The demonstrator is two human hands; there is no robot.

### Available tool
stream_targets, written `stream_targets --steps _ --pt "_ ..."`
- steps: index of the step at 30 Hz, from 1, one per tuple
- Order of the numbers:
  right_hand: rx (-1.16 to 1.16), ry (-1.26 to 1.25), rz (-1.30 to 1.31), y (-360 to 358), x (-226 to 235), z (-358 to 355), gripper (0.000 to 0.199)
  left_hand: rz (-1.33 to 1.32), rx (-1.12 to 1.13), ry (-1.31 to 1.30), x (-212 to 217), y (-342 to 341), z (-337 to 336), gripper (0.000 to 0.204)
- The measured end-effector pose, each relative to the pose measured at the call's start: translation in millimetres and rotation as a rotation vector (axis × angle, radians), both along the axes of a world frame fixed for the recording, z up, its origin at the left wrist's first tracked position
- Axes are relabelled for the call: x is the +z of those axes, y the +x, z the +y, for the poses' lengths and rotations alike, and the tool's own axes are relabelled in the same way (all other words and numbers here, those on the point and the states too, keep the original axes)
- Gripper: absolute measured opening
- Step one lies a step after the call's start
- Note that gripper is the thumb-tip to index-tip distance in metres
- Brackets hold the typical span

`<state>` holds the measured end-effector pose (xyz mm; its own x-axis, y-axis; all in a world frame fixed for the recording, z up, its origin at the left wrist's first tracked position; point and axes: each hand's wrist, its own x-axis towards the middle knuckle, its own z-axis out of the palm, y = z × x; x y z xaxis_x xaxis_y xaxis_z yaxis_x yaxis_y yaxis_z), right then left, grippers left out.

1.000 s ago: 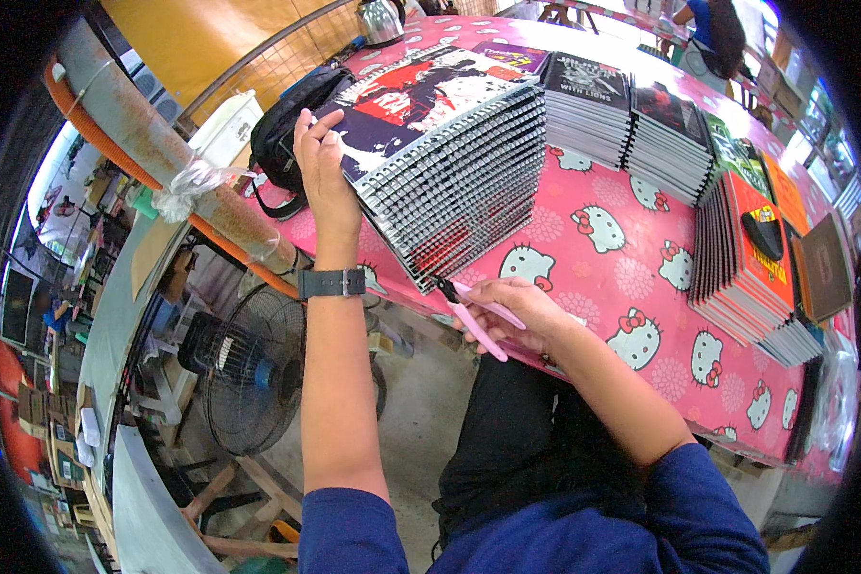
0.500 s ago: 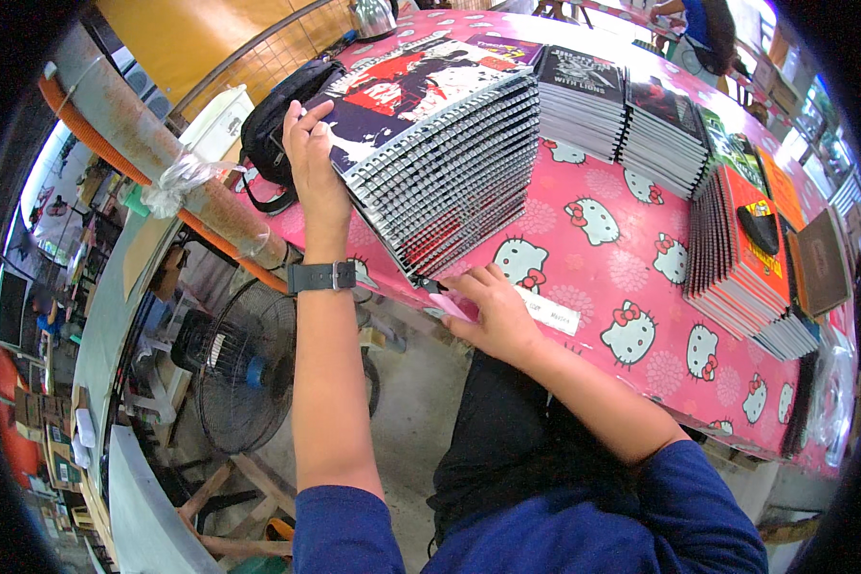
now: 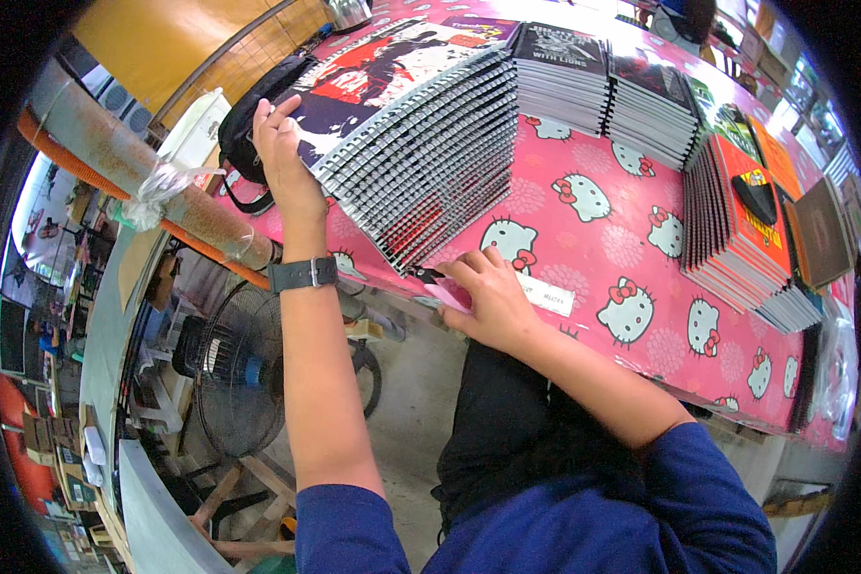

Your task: The person uses pink wire cutters to trim the excess ends of spiral wire bindings on several books. They pick up the books one at a time from a stack, clip the wire, and place the finished books into organized piles on a table covered with a pink cloth.

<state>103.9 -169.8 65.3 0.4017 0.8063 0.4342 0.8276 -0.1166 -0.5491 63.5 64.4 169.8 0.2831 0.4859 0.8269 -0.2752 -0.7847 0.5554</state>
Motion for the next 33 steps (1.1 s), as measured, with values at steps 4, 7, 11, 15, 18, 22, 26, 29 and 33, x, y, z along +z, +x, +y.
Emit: stream_targets --steps 4,7,11,15,18,22,26,29,33 --pt "0.100 -0.012 0.068 9 -9 1 0.047 0.047 0.027 -0.005 2 0 -5 0.041" --pt "0.155 -0.035 0.190 13 -7 -2 0.048 0.054 0.026 -0.027 3 0 -7 0.042" --pt "0.074 -0.036 0.104 3 2 -6 0.047 0.046 0.025 -0.043 2 -2 -3 0.042" --pt "0.039 0.019 0.032 5 0 -3 0.044 0.019 -0.011 -0.075 1 0 -2 0.043" --pt "0.069 0.048 -0.008 8 -4 0 0.040 0.008 -0.048 -0.079 0 0 0 0.042" --pt "0.219 -0.100 0.412 23 6 6 0.030 0.028 0.039 0.023 -3 -1 5 0.041" --pt "0.304 -0.519 1.445 51 23 17 0.032 -0.006 -0.051 0.108 -10 1 18 0.038" --pt "0.125 -0.226 0.566 20 20 6 0.031 0.010 -0.029 -0.064 -2 2 3 0.035" --pt "-0.004 -0.105 0.073 6 4 -4 0.044 0.022 0.027 -0.002 -1 1 0 0.036"
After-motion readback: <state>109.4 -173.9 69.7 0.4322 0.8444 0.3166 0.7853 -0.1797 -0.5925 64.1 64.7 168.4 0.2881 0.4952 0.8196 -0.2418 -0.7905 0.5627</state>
